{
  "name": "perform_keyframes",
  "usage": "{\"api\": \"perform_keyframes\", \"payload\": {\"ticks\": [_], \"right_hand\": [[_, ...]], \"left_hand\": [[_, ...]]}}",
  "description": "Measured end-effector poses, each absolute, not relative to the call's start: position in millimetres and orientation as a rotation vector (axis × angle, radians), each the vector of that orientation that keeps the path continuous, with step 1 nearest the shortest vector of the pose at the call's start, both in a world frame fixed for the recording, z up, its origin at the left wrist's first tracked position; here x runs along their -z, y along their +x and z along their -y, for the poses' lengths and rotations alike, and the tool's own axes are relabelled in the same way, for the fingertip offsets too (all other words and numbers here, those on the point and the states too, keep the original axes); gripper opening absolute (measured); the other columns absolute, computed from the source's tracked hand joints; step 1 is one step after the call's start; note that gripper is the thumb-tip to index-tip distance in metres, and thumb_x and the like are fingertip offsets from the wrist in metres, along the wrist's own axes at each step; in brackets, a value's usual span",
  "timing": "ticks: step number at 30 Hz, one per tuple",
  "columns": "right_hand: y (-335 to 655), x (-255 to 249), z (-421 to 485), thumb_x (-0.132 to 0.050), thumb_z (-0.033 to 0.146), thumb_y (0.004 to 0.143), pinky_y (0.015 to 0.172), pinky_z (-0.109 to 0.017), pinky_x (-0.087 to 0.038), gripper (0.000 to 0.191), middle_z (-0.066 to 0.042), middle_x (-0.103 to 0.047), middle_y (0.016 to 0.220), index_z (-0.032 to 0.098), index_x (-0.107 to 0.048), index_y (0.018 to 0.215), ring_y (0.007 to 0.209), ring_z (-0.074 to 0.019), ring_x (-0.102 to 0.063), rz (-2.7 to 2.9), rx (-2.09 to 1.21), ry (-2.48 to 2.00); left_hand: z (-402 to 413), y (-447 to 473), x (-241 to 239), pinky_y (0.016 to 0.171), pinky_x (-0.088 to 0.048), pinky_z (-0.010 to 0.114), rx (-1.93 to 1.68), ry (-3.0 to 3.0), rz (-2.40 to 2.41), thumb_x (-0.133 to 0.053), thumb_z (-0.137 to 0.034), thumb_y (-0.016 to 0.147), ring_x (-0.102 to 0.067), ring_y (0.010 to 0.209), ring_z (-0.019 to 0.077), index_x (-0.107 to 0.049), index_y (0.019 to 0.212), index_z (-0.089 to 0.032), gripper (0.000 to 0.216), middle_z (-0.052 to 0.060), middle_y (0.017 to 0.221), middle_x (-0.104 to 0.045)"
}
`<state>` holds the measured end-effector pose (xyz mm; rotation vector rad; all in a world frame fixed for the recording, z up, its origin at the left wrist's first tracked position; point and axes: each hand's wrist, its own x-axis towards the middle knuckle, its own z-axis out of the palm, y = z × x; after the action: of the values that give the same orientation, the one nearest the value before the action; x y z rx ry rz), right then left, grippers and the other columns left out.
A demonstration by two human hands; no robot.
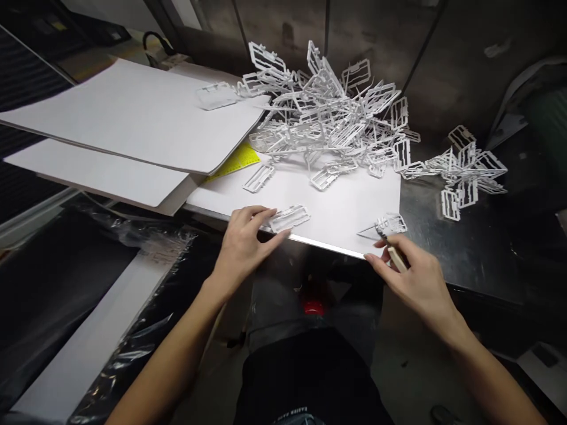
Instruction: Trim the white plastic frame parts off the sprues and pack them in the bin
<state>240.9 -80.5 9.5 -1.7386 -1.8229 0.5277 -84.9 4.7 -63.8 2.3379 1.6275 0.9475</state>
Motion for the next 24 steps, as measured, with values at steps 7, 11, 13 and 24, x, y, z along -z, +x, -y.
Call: {"api": "perform_keyframes", "payload": {"ticks": [7,11,13,24], "right_hand": [[249.6,5.0,45.3,-0.066,0.037,0.102,0.071,-0.035,-0.053,0.018,-0.010,-0.071,0.103,0.021,-0.061,0.109,0.086,-0.0252,-0.069,1.920,0.099,-1.609],[253.0,-7.0,27.0,-0.067,0.031,0.098,0.068,-0.033,-0.050,0.009,-0.004,-0.071,0.089,0.023,-0.063,0.099,0.075,-0.0216,-0.068,1.711,0.006,-1.626],[255.6,-15.9,19.0,-0.072,0.034,0.094,0.066,-0.031,-0.050,0.016,-0.001,-0.069,0.085,0.023,-0.061,0.093,0.072,-0.0189,-0.065,1.525,-0.200,-1.592],[245.8,17.5,-11.0,-0.083,0.049,0.078,0.056,-0.027,-0.047,0.038,-0.001,-0.070,0.086,0.022,-0.058,0.088,0.062,-0.0148,-0.063,1.178,-0.789,-1.496]], "left_hand": [[-2.2,-58.5,57.5,0.115,-0.051,0.050,-1.030,2.488,-1.528,-0.073,-0.045,0.095,-0.058,0.130,0.0325,-0.055,0.148,-0.015,0.064,0.017,0.138,-0.063],[7.6,-26.6,39.7,0.113,-0.055,0.041,-1.199,2.378,-1.292,-0.069,-0.033,0.100,-0.065,0.126,0.0243,-0.058,0.144,-0.020,0.047,0.011,0.134,-0.068],[8.1,-15.4,35.9,0.110,-0.057,0.038,-1.225,2.231,-1.216,-0.067,-0.034,0.101,-0.068,0.122,0.0217,-0.060,0.140,-0.021,0.042,0.010,0.133,-0.070],[6.1,80.5,49.7,0.104,-0.055,0.047,-0.890,2.174,-1.535,-0.061,-0.068,0.095,-0.060,0.118,0.0322,-0.057,0.132,-0.005,0.073,0.020,0.124,-0.064]]}}
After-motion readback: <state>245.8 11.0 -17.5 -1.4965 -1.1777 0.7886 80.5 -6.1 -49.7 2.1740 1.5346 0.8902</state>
